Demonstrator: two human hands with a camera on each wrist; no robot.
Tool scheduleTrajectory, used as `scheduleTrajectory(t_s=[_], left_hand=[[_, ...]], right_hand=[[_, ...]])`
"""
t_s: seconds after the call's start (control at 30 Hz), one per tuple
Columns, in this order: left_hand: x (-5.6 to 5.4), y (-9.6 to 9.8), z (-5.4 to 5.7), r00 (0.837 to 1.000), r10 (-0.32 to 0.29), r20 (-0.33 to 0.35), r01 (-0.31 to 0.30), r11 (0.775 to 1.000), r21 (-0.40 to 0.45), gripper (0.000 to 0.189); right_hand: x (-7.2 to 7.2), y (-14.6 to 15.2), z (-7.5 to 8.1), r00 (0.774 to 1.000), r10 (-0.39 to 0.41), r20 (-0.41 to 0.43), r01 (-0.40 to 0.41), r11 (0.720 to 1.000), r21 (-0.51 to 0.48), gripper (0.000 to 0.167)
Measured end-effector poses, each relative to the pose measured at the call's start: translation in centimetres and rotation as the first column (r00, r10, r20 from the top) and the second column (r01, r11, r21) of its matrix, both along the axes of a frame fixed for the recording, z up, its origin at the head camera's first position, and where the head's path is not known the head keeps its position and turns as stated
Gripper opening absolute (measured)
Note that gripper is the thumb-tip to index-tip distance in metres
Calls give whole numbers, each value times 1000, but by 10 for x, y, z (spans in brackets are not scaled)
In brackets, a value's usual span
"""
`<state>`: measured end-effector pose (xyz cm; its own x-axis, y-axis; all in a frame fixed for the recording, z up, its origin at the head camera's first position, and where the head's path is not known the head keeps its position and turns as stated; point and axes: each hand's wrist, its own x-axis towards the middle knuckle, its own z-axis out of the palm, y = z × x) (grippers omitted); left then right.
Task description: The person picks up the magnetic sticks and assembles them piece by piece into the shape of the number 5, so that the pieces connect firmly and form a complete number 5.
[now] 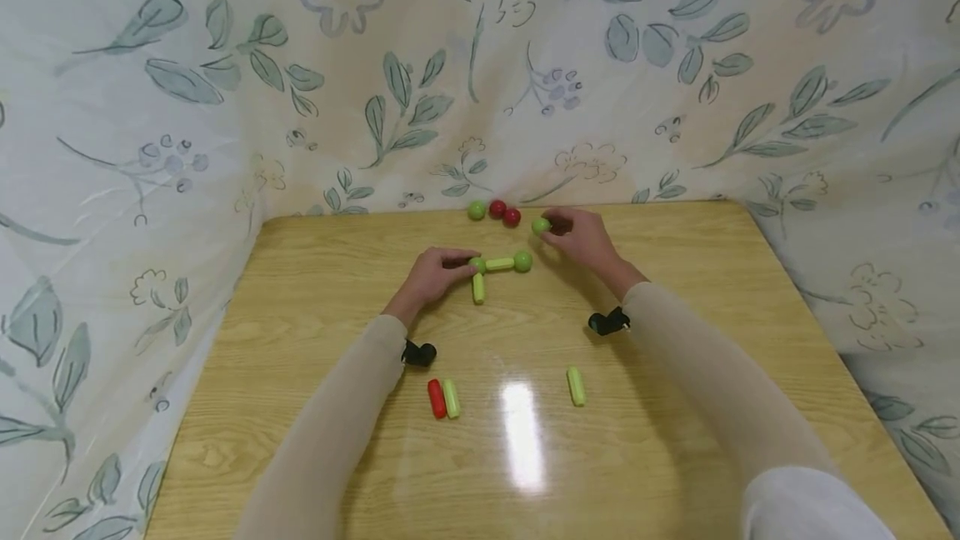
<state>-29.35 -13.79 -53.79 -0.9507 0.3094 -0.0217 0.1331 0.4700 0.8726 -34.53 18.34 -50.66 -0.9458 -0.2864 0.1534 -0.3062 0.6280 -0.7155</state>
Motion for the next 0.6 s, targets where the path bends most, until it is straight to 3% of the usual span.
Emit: scheduleTrajectory(t_s=[0.27, 0.6], left_hand=[[2, 5, 0, 999, 21, -27, -21, 1000, -12, 31], [5, 3, 2, 1000, 20, -15, -20, 1000, -14, 32]], right_hand=[[25, -3, 3, 997, 52, -58, -55, 997, -62, 31], [46, -8, 7, 994, 86, -70, -89, 996, -33, 32]])
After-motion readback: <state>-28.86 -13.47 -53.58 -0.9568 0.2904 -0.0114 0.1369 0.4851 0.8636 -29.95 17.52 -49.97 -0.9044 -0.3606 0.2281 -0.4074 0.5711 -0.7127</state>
